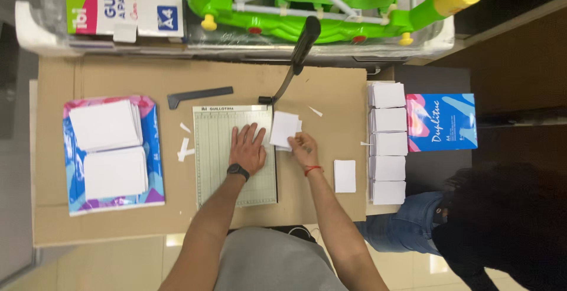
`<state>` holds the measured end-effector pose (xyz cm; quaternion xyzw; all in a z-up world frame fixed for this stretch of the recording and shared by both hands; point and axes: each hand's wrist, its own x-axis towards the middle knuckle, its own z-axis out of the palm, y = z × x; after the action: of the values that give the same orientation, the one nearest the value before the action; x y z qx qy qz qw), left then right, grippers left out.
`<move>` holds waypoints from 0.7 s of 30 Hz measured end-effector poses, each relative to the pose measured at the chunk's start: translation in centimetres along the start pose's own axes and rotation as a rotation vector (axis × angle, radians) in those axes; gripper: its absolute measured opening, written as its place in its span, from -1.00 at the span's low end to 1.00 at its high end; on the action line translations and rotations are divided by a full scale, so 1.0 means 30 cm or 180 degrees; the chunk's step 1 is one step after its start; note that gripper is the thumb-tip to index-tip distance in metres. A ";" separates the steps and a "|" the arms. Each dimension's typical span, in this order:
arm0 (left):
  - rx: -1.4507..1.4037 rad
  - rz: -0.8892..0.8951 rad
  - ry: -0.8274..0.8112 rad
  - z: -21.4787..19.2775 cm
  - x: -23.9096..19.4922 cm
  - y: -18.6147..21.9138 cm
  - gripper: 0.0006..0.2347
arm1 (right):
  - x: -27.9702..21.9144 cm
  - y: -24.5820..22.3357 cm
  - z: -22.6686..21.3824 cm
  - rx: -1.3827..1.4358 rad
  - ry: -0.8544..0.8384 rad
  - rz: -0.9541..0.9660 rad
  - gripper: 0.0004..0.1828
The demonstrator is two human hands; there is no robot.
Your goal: The person repeatedly picks up sheets of paper from a stack, aligns them on a paper cutter, and uses the cutter's lever to trim the paper. The cut pieces are stacked on the table. The task is performed one sheet at a time.
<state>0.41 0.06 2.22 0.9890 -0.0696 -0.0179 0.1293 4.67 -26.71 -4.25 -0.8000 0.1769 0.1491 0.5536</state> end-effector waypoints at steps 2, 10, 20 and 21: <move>-0.0022 -0.0032 0.0012 0.014 -0.002 0.009 -0.41 | -0.030 -0.080 -0.075 0.0172 0.0019 0.0009 -0.83; 0.0016 0.0164 0.0891 0.046 -0.012 -0.001 -0.38 | -0.227 -0.101 -0.183 -0.1359 -0.0005 -0.0027 -0.52; -0.0235 0.0166 0.0726 0.037 -0.016 -0.017 -0.38 | -0.728 -0.115 -0.148 -0.2018 -0.0921 0.0196 -0.58; -0.0395 0.0210 0.0343 -0.006 -0.028 -0.027 -0.39 | -0.758 -0.132 -0.124 -0.2095 -0.1024 0.0083 -0.57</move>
<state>-0.31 1.01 2.21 0.9758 -0.0938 0.0353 0.1944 -13.70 -26.24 10.19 -0.8993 0.0403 0.3290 0.2855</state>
